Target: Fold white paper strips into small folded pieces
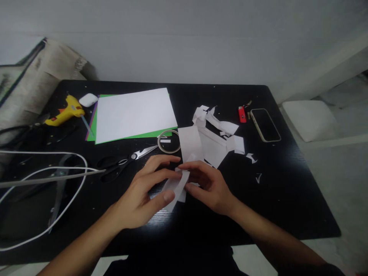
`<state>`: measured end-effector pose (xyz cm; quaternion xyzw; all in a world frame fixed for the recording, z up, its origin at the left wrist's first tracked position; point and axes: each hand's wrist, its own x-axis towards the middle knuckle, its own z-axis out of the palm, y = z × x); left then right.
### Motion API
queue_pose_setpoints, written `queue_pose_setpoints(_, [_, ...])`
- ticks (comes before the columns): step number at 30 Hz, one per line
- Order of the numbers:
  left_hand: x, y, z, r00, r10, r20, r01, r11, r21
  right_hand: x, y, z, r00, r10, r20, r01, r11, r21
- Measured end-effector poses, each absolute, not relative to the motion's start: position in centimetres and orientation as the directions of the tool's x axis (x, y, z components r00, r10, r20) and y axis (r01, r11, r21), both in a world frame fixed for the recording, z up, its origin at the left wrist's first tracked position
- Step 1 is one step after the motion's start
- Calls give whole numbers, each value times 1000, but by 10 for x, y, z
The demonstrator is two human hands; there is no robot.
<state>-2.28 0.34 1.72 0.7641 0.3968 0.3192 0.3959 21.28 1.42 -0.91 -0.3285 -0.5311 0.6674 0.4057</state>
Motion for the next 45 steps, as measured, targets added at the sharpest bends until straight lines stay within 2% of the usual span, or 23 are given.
queue_pose_setpoints(6, [-24,4,16,477,852,217,305,-392,868,210,16,-11,-332,941,-66,-160,-125,-979])
queue_pose_setpoints(13, [-21,5,16,417,865,280,362,-440,821,211,18,-7,-336,940,-58,-135,-109,-985])
queue_pose_setpoints(28, [-17,5,8,517,767,378,494,-629,600,212,16,-5,-387,921,-51,-121,-105,-987])
queue_pose_setpoints(37, [-12,-4,3,390,802,452,429,-593,682,210,19,-5,-372,918,-134,-203,-221,-954])
queue_pose_setpoints(45, [-8,-3,5,352,840,413,359,-528,769,210,21,-4,-368,914,-169,-197,-255,-947])
